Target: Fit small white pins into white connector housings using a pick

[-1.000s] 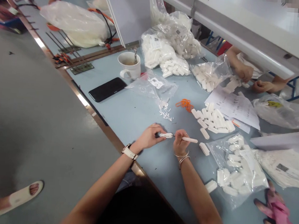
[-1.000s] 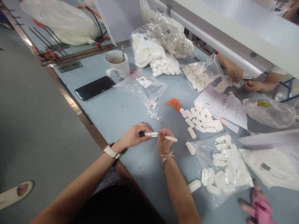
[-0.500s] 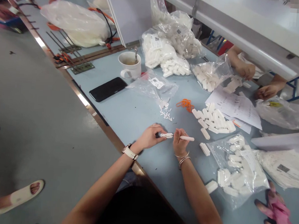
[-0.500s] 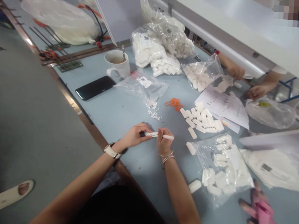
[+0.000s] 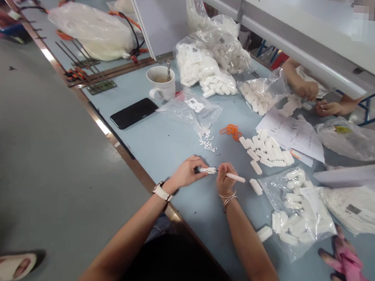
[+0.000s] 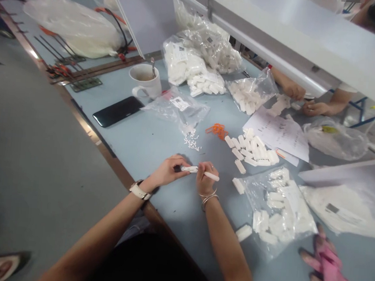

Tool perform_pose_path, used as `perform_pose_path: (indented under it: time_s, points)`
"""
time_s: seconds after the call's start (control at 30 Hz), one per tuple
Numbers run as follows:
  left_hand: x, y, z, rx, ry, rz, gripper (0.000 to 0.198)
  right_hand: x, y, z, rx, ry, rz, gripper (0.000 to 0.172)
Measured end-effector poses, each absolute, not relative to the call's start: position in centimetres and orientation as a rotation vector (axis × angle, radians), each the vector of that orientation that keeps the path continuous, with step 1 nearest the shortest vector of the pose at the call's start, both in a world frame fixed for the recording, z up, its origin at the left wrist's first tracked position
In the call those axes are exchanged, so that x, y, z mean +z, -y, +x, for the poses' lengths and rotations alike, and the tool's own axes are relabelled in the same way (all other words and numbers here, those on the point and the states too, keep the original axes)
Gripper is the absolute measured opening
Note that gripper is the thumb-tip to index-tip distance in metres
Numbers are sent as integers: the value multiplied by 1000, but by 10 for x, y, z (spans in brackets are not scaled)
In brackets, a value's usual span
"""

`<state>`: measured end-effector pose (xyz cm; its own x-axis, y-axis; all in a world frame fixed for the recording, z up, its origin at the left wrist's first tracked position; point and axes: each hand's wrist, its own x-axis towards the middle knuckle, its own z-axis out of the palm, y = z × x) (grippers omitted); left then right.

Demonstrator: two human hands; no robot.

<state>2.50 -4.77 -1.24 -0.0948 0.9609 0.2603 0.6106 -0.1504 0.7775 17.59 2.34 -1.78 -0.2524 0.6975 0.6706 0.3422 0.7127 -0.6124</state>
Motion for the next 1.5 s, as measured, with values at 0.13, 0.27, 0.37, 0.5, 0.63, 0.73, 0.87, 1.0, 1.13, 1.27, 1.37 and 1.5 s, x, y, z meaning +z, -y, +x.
perform_pose_path:
  time_s: [0.13, 0.27, 0.37, 0.5, 0.63, 0.73, 0.87, 1.0, 1.13, 1.27, 1.37, 1.5]
  points:
    - [-14, 48, 24, 1133, -1707, 1764, 11, -21, -24, 176, 450, 1873, -845, 41]
    - [-13, 49, 25, 1134, -1710, 1752, 11, -25, -25, 176, 460, 1901, -885, 42]
    - [-12, 49, 25, 1137, -1710, 1747, 12, -24, -25, 176, 442, 1916, -889, 44]
    - [-12, 49, 24, 1130, -1697, 1752, 12, -21, -27, 174, 406, 1955, -931, 48]
    - [-13, 49, 23, 1131, -1676, 1765, 12, -16, -28, 172, 372, 1992, -876, 48]
    - [-13, 49, 23, 1146, -1678, 1775, 12, -14, -27, 170, 303, 2057, -785, 44]
    - [-12, 49, 23, 1154, -1674, 1780, 13, -14, -25, 168, 261, 2091, -750, 44]
    - [-11, 49, 24, 1139, -1696, 1773, 12, -18, -22, 170, 337, 1986, -812, 47]
    - [-10, 49, 25, 1128, -1703, 1776, 11, -20, -22, 172, 434, 1886, -834, 46]
    - [-9, 49, 25, 1129, -1706, 1771, 11, -19, -24, 171, 431, 1944, -881, 45]
    - [-9, 49, 25, 1120, -1708, 1759, 12, -20, -25, 172, 433, 1956, -930, 47]
    - [-7, 49, 26, 1118, -1707, 1755, 13, -24, -23, 174, 493, 1886, -920, 47]
